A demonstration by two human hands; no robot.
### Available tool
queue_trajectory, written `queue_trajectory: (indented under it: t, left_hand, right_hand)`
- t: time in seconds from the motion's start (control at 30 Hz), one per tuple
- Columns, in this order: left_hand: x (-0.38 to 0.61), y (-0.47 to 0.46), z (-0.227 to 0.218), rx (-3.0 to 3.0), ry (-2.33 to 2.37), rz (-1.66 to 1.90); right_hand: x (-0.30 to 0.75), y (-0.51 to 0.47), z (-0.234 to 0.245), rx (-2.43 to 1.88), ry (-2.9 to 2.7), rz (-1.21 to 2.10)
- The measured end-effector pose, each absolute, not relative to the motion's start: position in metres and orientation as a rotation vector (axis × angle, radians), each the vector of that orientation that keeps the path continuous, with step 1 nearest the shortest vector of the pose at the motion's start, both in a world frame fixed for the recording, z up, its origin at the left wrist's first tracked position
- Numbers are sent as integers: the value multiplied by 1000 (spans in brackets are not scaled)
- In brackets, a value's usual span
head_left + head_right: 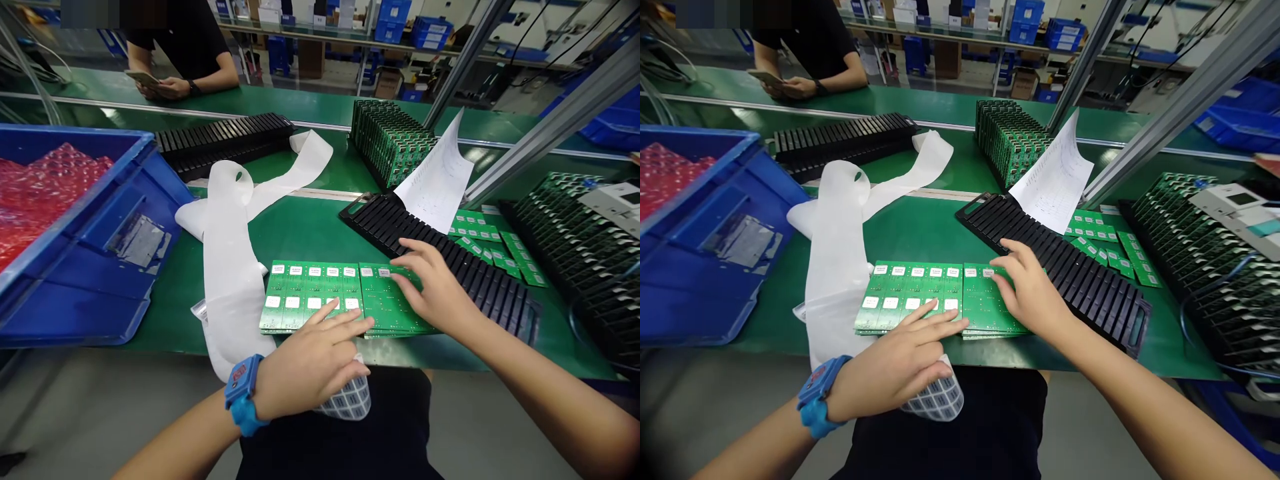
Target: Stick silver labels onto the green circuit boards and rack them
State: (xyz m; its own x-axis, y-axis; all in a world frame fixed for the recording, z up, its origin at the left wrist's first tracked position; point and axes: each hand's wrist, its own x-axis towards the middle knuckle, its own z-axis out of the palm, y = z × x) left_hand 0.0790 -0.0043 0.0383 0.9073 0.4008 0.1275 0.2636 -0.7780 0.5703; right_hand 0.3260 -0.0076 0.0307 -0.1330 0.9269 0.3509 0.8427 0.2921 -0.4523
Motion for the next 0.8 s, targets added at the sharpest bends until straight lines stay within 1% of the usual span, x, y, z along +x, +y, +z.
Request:
queue_trajectory:
  t: [0.07,0.13,0.23,0.33,0.43,0.53,0.8]
  left_hand:
    - [76,-4,39,2395,603,453]
    - [73,-3,40,2261,826,616]
    - [67,-2,41,2143,1155,824]
    - [60,-2,40,2126,1280,967]
    - [52,-3,40,2021,1168,962]
    - [46,-3,44,1872,1026,903]
    - [49,1,46,1656,1204,995]
  right_hand:
    - [321,-15,39,-1600,-1839,313]
    - [310,-22,49,-1566,-1760,560]
    - [284,-30,58,-1386,-1792,949]
    - [256,-35,57,-1333,-1739,1132]
    - [238,-35,54,-1377,-1559,1198]
    - [233,-31,54,-1374,-1506,1239]
    - [236,-28,62,-1442,-1801,1010]
